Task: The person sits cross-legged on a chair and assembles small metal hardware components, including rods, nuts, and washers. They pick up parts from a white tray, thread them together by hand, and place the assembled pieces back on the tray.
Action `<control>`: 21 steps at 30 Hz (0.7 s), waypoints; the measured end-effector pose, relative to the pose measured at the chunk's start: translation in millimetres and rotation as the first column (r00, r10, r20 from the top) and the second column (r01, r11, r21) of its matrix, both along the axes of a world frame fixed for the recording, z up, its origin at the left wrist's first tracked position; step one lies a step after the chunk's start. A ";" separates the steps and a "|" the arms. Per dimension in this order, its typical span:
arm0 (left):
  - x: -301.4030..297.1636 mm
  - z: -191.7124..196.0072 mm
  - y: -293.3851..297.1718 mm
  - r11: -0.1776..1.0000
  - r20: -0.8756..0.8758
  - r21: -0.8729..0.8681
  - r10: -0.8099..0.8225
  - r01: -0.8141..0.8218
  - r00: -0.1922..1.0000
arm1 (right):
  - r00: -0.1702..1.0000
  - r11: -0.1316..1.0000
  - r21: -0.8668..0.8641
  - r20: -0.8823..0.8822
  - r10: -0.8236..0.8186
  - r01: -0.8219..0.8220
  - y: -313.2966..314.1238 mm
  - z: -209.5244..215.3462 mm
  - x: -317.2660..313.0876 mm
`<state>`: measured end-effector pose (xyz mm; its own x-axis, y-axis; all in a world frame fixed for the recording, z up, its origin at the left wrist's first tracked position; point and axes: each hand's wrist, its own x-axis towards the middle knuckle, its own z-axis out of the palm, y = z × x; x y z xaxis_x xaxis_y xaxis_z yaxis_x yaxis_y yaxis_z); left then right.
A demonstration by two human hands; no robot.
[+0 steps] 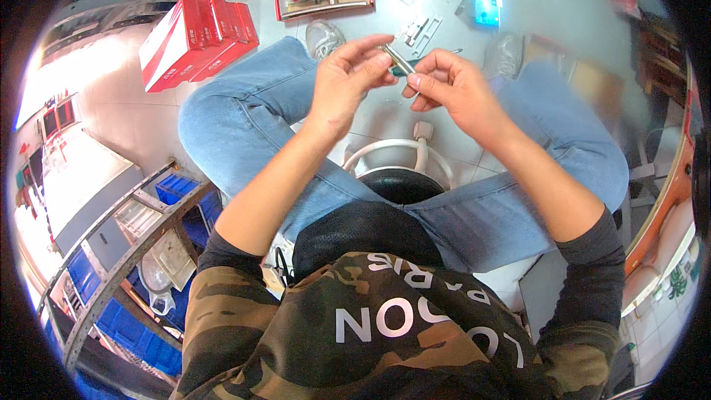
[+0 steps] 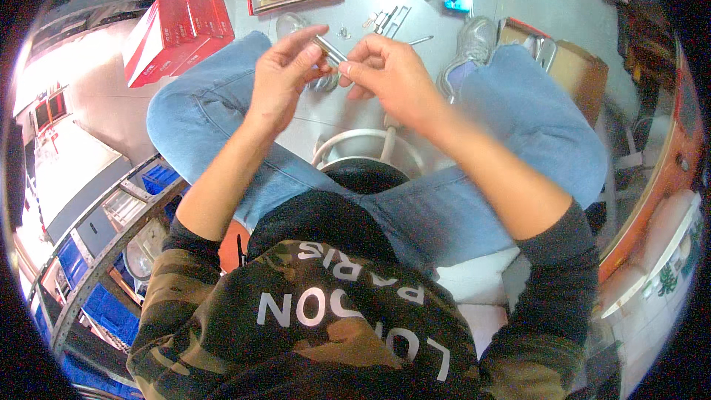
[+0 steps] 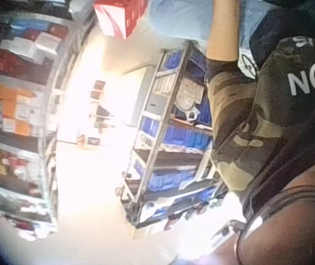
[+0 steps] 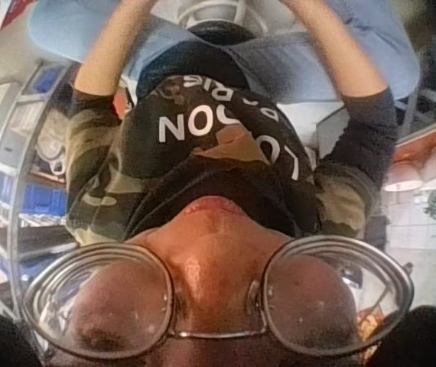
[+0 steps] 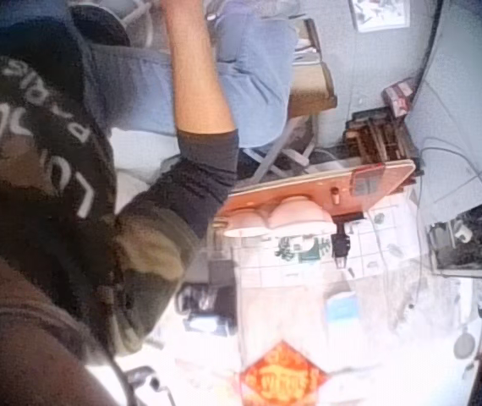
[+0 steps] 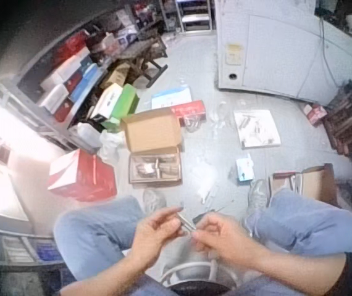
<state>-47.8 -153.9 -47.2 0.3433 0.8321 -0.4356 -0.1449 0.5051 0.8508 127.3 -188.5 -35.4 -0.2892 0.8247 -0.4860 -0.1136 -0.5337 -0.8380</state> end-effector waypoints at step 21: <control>56.3 86.3 129.7 0.969 0.234 0.245 -0.015 -0.044 0.972 | 0.852 0.743 0.505 0.029 -0.523 0.439 117.1 87.6 34.2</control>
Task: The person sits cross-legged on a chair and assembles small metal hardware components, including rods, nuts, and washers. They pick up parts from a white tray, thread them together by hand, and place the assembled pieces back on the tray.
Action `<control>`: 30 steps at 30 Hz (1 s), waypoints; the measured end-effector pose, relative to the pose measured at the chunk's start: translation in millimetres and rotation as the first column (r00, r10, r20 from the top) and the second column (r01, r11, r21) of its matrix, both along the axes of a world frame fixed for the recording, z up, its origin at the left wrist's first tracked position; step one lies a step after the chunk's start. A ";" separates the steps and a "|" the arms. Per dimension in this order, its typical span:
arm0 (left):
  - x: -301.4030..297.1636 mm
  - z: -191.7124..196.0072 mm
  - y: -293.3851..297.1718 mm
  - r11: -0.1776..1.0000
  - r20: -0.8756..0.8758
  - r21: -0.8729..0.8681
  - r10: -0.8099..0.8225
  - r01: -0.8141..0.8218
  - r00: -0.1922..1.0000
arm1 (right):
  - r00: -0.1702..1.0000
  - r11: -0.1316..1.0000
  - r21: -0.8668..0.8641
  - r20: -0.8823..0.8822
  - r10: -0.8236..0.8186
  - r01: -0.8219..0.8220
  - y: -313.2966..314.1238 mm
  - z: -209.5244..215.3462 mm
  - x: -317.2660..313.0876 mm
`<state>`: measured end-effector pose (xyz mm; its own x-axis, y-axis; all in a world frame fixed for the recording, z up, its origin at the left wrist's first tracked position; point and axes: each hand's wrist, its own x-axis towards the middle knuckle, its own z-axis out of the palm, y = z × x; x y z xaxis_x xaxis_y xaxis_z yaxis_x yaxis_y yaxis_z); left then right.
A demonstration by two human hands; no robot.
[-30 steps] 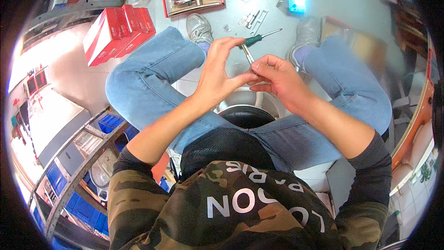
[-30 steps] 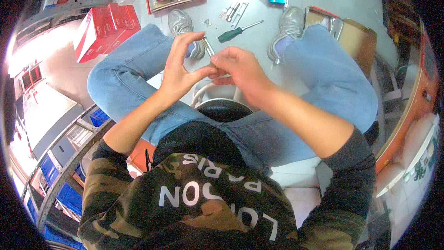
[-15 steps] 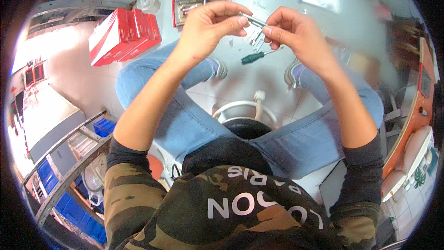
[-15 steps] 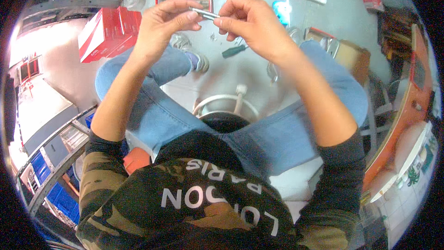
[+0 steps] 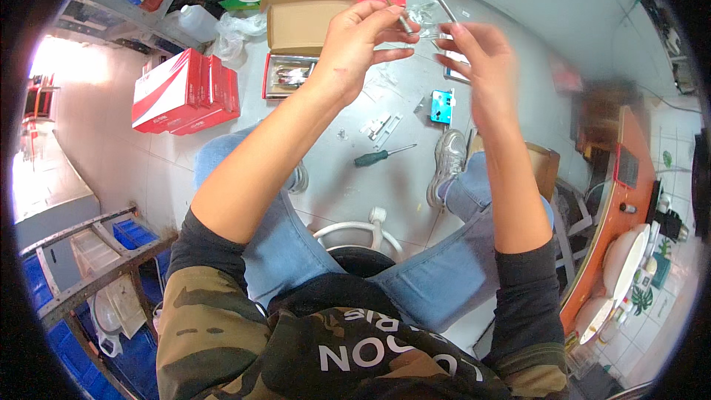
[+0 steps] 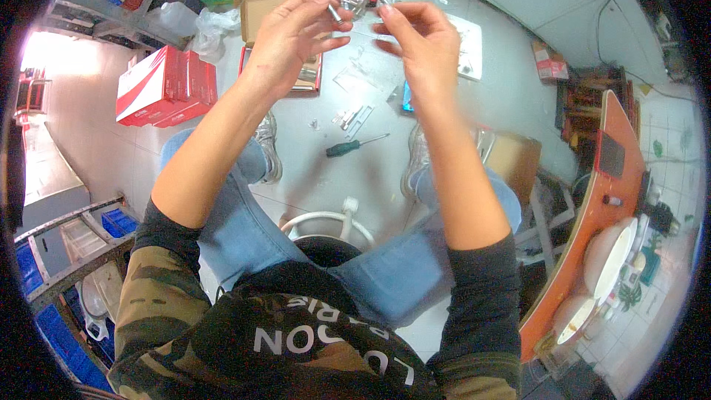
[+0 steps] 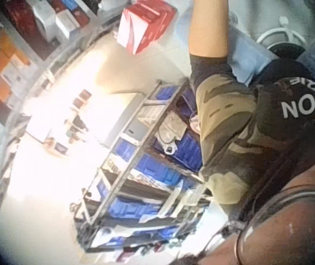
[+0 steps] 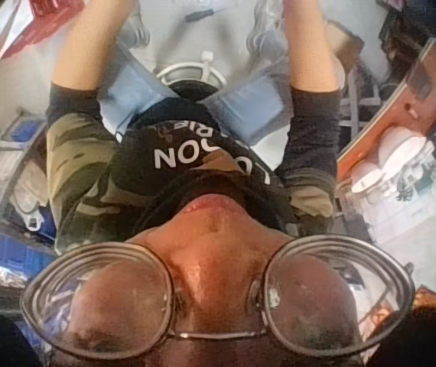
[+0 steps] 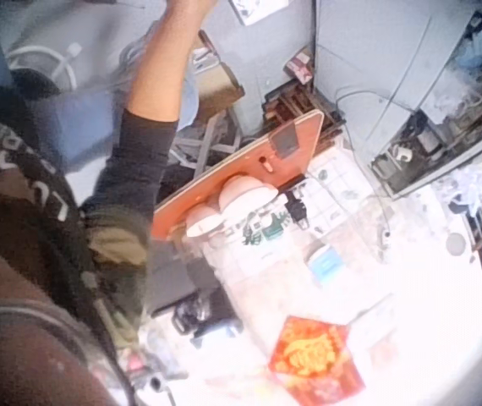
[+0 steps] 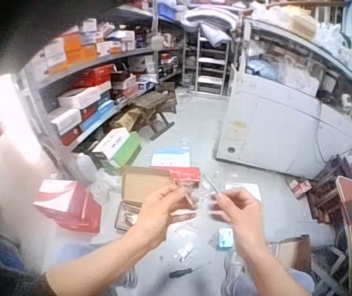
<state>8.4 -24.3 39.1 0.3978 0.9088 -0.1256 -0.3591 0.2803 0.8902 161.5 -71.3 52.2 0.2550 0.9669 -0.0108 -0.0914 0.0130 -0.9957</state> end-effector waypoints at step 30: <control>-27.6 -60.0 -9.5 0.930 -0.199 -0.225 -0.335 0.290 0.921 | 0.968 0.894 -0.376 -0.153 0.198 -0.242 14.1 -44.6 -17.2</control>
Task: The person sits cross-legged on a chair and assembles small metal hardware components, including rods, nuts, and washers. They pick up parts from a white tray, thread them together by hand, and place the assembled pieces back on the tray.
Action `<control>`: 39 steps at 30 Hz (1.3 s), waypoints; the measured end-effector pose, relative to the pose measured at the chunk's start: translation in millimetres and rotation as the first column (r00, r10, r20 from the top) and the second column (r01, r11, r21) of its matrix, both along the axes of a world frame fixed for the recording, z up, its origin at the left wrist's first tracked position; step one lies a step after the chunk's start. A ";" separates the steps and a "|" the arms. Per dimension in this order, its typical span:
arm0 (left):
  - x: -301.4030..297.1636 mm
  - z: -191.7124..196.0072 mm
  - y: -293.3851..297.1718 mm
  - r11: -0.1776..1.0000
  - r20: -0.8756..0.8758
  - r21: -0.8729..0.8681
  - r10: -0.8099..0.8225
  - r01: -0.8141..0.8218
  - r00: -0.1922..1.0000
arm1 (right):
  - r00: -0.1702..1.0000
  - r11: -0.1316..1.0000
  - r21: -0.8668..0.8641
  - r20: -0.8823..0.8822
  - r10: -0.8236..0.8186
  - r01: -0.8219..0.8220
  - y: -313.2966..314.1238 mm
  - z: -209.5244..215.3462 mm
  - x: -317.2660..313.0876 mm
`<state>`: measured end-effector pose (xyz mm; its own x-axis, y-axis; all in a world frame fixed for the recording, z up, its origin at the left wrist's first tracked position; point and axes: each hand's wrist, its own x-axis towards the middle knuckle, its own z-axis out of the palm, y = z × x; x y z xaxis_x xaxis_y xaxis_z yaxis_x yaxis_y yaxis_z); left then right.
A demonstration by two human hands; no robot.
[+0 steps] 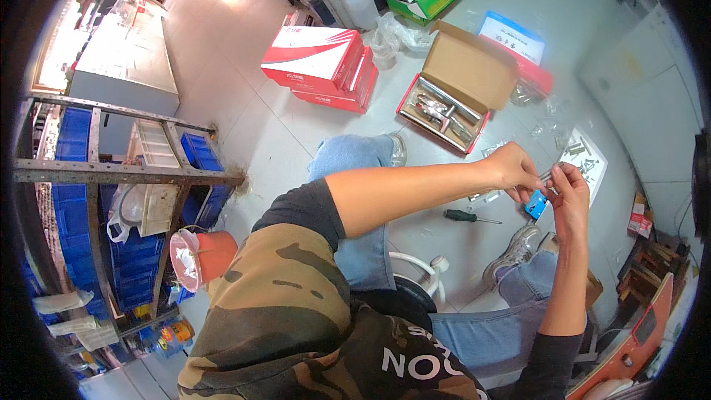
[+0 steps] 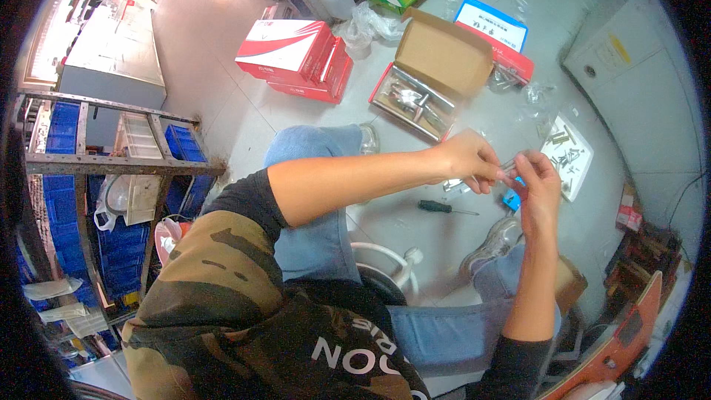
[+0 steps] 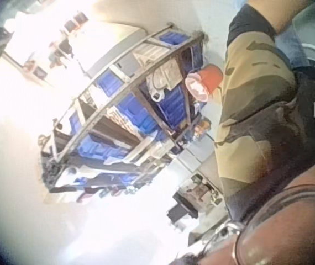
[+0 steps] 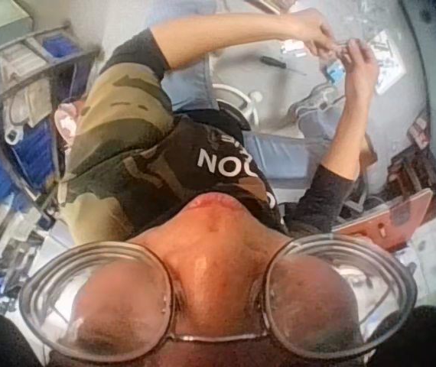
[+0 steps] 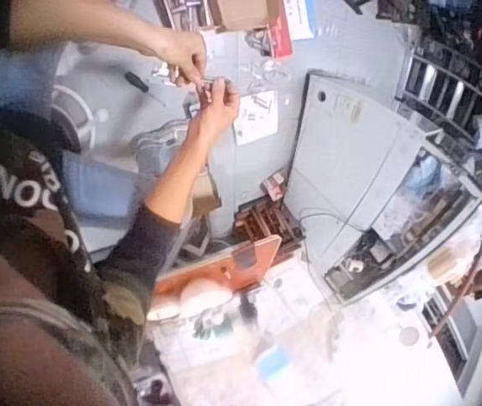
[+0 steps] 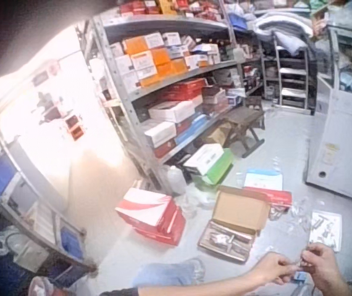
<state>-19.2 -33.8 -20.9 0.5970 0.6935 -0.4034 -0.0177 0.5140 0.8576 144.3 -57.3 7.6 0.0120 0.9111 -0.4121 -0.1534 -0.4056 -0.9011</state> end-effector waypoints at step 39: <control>-15.0 14.1 20.4 0.859 -0.370 0.503 0.113 0.096 0.922 | 0.986 0.992 0.043 -0.117 0.122 -0.118 -6.4 -18.5 -2.8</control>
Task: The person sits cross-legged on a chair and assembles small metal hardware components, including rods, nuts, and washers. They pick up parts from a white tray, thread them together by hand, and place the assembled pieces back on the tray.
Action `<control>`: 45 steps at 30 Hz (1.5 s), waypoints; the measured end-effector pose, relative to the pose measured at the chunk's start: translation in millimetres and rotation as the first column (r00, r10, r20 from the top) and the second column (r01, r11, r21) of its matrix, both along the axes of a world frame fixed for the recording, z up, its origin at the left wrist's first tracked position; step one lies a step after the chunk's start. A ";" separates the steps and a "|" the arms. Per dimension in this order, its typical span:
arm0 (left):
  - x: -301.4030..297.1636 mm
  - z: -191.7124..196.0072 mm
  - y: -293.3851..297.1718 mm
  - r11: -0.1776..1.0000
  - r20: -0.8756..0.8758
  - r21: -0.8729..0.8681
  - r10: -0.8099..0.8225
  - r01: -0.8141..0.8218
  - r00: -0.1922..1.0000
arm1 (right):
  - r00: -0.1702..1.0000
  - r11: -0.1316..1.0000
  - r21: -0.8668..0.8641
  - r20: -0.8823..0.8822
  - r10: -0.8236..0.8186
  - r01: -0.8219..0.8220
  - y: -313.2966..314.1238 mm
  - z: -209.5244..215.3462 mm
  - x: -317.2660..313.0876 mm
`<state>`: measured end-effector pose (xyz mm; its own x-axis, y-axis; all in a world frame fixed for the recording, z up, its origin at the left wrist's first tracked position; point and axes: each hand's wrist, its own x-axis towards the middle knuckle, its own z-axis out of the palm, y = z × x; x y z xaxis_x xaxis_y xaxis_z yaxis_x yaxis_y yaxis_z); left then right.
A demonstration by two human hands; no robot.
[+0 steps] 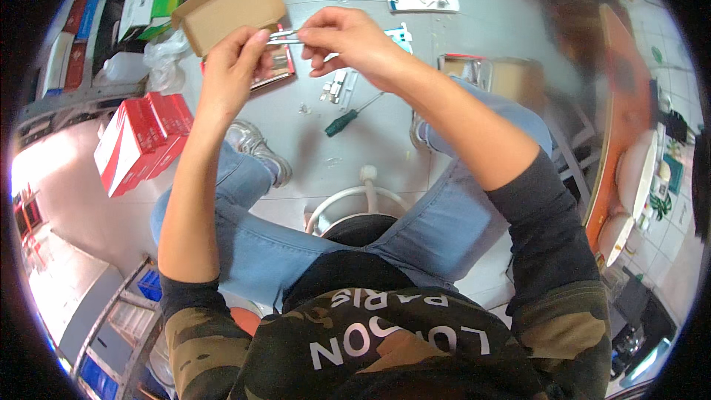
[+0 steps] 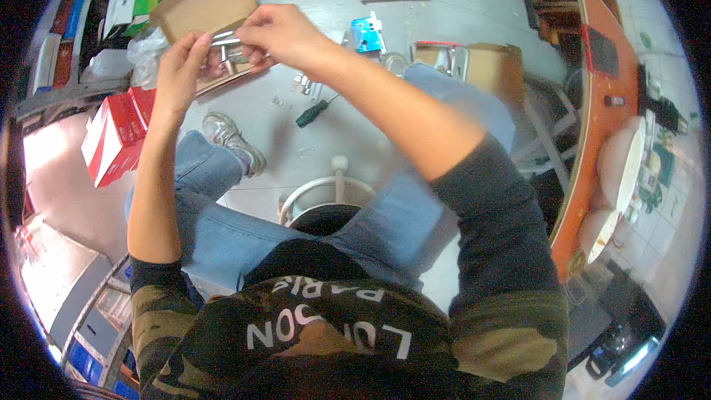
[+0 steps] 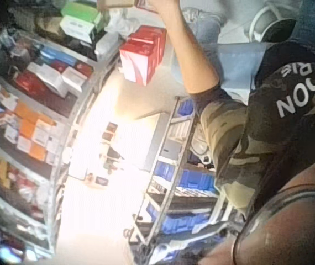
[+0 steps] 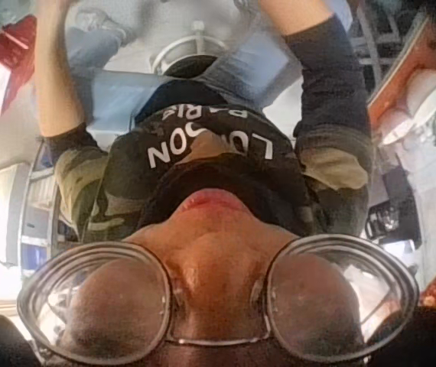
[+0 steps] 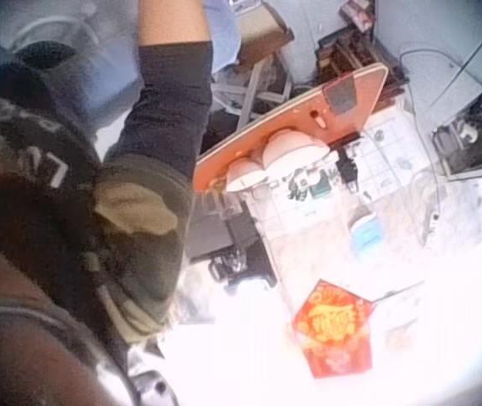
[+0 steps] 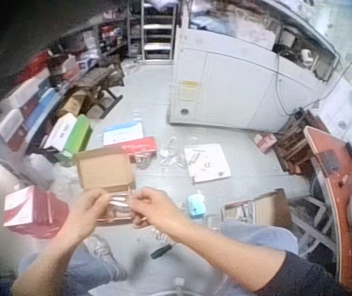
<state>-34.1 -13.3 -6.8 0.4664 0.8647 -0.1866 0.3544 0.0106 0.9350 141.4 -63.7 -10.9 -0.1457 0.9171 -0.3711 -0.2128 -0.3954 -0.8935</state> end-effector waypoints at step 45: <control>10.2 -6.4 -15.3 0.939 0.264 -0.343 0.099 -0.003 0.959 | 0.979 0.986 0.106 0.143 -0.145 0.130 5.1 2.5 -0.5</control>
